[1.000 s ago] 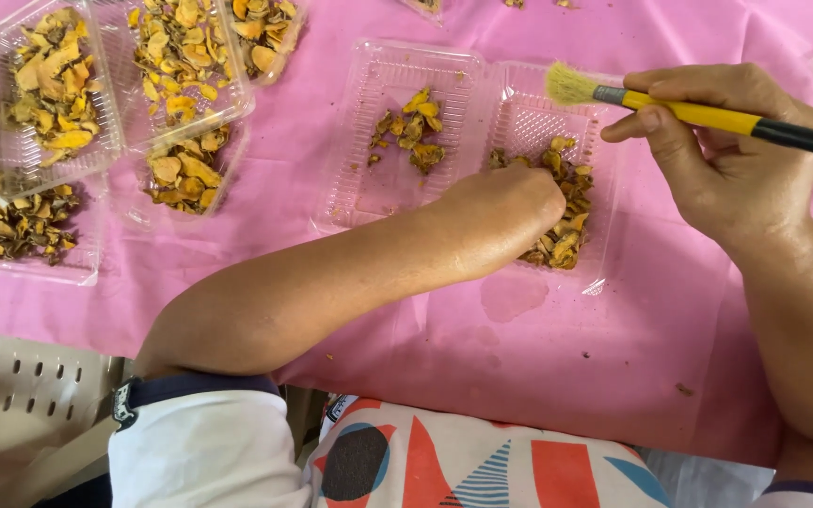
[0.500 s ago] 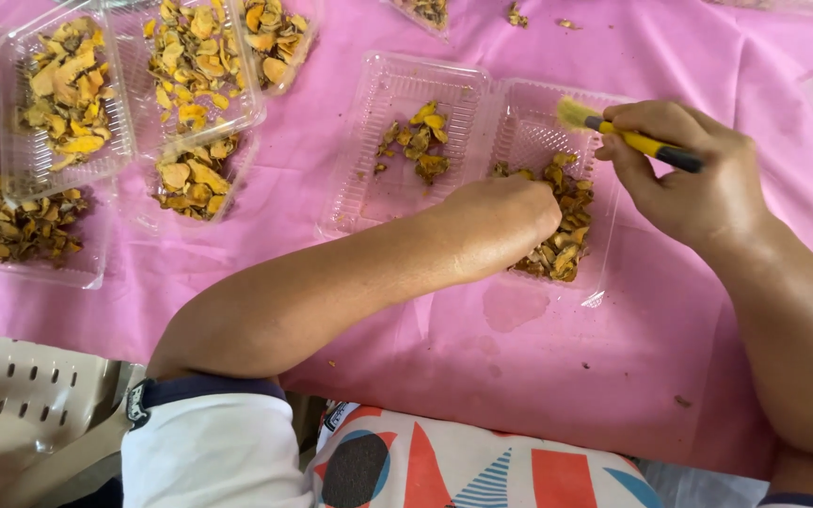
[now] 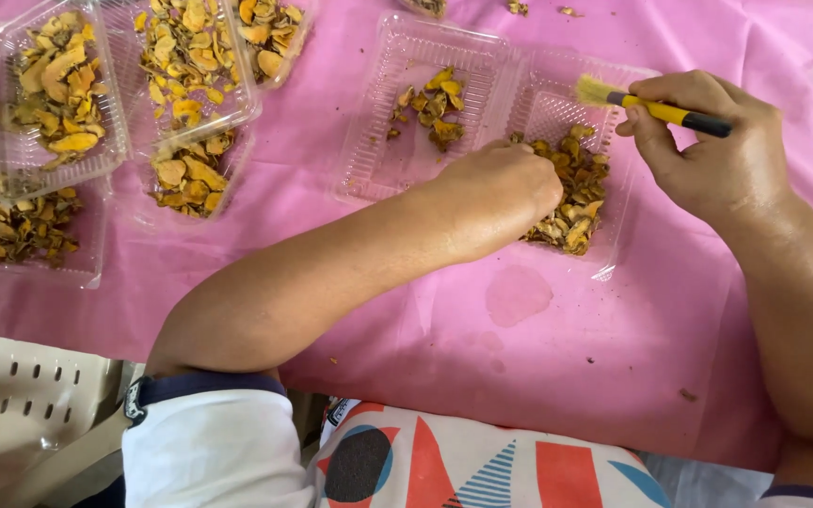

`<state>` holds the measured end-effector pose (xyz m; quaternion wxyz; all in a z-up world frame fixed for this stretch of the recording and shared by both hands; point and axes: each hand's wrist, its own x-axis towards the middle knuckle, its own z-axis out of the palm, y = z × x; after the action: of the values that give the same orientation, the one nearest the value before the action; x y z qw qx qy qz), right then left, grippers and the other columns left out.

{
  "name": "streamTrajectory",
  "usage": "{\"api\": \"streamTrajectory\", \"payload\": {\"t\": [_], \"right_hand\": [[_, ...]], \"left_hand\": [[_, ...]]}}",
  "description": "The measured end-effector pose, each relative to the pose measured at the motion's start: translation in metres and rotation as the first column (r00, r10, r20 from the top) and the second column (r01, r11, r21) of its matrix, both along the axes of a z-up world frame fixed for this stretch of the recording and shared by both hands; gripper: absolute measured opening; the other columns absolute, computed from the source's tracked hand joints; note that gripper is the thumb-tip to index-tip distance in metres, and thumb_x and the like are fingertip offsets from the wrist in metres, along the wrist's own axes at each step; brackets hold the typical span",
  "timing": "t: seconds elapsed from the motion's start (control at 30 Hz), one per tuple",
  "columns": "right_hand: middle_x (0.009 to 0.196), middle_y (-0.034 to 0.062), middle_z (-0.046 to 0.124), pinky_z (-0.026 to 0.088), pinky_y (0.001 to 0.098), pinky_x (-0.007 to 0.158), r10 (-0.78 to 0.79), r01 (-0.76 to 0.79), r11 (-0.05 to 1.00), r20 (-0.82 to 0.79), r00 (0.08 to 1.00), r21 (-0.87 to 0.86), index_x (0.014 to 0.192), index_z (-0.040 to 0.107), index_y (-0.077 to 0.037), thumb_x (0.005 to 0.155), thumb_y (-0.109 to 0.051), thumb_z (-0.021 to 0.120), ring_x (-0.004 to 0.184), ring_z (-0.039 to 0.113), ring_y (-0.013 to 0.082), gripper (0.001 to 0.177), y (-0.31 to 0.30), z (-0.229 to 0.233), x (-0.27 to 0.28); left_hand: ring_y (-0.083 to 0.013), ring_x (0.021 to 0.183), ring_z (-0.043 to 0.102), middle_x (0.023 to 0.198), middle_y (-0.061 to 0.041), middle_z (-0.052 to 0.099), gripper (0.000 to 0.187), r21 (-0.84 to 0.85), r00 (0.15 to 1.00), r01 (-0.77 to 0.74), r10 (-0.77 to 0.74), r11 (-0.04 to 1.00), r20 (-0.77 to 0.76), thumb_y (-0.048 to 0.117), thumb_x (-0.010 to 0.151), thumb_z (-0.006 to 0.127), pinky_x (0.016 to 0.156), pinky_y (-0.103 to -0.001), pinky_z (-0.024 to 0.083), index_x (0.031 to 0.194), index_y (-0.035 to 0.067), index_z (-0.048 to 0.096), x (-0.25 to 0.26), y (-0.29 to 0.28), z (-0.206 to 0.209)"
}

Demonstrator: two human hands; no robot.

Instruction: The person sorts dried leaves into plastic containers, using a small brush to sweep fragments and their hands to move larger pieces between containers on a table surface.

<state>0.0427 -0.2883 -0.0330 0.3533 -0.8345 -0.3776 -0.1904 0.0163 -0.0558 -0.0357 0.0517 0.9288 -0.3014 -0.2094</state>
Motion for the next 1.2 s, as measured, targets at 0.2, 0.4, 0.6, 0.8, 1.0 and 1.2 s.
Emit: {"api": "streamTrajectory", "payload": {"t": [0.2,0.4,0.6,0.8,1.0,1.2], "right_hand": [[0.123,0.0278,0.071,0.059,0.0358,0.096,0.048,-0.046,0.998,-0.04,0.998,0.051,0.127,0.069,0.014,0.114,0.019,0.075,0.107,0.07,0.0314,0.014,0.004,0.004,-0.005],[0.122,0.0316,0.071,0.056,0.0359,0.091,0.079,-0.079,0.996,0.005,0.997,0.04,0.126,0.067,0.018,0.116,0.021,0.073,0.104,0.074,0.037,0.012,0.004,0.009,-0.007],[0.121,0.0354,0.066,0.057,0.0364,0.087,0.116,-0.101,0.985,-0.099,0.988,0.14,0.127,0.062,0.022,0.118,0.025,0.068,0.102,0.076,0.0431,0.011,0.007,0.024,-0.02],[0.115,0.0332,0.066,0.053,0.0339,0.078,-0.061,0.133,0.948,-0.244,0.968,0.29,0.129,0.054,0.02,0.131,0.004,0.048,0.094,0.074,0.038,0.017,0.006,0.045,-0.041],[0.124,0.0255,0.057,0.065,0.0422,0.079,0.122,0.017,0.855,-0.233,0.965,0.518,0.131,0.044,0.001,0.12,-0.025,0.051,0.111,0.075,0.0453,0.029,0.018,0.043,-0.064],[0.086,0.0304,0.066,0.05,0.0291,0.05,0.095,-0.049,0.953,-0.142,0.985,0.299,0.106,0.054,0.019,0.111,0.006,0.051,0.068,0.074,0.0315,0.014,0.04,0.068,-0.08]], "left_hand": [[-0.0252,0.074,0.056,0.063,-0.002,0.058,0.037,-0.025,0.972,0.128,-0.121,0.991,0.202,-0.019,0.062,0.069,0.089,-0.047,0.047,0.066,0.017,0.062,-0.006,-0.008,0.0],[-0.0238,0.063,0.057,0.058,-0.001,0.054,0.025,-0.062,0.989,0.021,-0.012,0.998,0.146,-0.008,0.053,0.064,0.057,-0.04,0.043,0.06,0.014,0.054,0.003,-0.009,-0.001],[-0.0182,0.061,0.03,0.063,-0.002,0.03,0.023,-0.286,0.951,-0.295,0.254,0.911,-0.174,0.001,0.062,0.049,0.053,-0.042,0.021,0.067,0.012,0.03,-0.013,0.012,0.045],[-0.0182,0.075,0.077,0.08,-0.005,0.079,0.006,-0.594,0.953,-0.284,0.29,0.752,-0.088,0.013,0.088,0.074,0.068,-0.035,0.057,0.088,0.013,0.08,0.009,0.034,0.039],[-0.0064,0.076,0.075,0.083,0.002,0.083,0.011,-0.613,0.781,-0.621,0.452,0.489,-0.431,0.017,0.083,0.081,0.076,-0.023,0.058,0.094,0.015,0.083,0.006,0.037,0.058],[-0.0091,0.071,0.073,0.079,-0.004,0.08,0.008,-0.64,0.718,-0.695,0.379,0.329,-0.584,0.007,0.085,0.08,0.072,-0.021,0.06,0.092,0.008,0.083,0.007,0.042,0.044]]}}
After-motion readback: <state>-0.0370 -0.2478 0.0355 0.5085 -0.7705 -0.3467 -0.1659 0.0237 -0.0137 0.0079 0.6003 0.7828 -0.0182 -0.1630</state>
